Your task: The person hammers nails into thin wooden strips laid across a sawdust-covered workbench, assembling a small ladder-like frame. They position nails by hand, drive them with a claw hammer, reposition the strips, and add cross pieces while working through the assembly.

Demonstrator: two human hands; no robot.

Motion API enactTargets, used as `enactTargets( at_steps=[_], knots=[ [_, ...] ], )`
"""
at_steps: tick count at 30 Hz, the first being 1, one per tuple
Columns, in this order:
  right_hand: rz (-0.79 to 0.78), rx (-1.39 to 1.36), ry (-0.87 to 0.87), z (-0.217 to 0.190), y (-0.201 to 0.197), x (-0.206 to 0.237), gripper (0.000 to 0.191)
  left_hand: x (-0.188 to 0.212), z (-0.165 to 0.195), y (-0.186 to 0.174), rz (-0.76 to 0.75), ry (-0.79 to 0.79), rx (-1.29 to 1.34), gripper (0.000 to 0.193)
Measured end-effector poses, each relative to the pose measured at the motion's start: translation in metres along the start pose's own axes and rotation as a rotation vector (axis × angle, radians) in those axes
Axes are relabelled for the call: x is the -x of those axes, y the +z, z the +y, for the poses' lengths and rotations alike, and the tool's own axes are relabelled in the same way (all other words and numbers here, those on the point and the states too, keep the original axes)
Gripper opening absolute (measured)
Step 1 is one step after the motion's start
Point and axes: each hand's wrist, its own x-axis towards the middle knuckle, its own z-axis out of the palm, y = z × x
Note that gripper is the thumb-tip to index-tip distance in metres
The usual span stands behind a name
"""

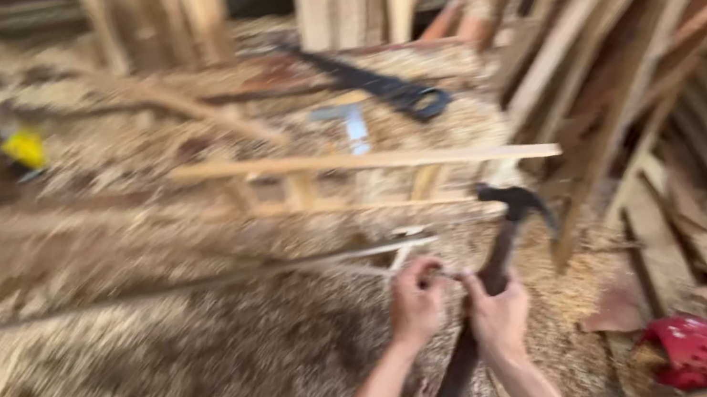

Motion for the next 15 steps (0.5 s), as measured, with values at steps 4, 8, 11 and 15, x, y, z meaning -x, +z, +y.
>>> enactTargets(
  at_steps=[4, 8, 11, 15],
  knots=[
    [-0.071, -0.101, 0.130, -0.023, -0.024, -0.027, 0.017, -0.033, 0.006, 0.020, 0.027, -0.170, -0.079, 0.009],
    [-0.108, -0.047, 0.124, -0.032, -0.051, -0.056, 0.018, -0.074, 0.007, 0.033, -0.025, -0.058, -0.228, 0.010],
    [-0.108, 0.015, 0.162, -0.028, -0.068, -0.074, 0.021, -0.109, 0.006, 0.033, -0.049, -0.020, -0.380, 0.013],
    [-0.089, 0.077, 0.081, -0.019, -0.079, -0.089, 0.025, -0.172, 0.004, 0.021, -0.076, -0.037, -0.630, 0.015]
  ],
)
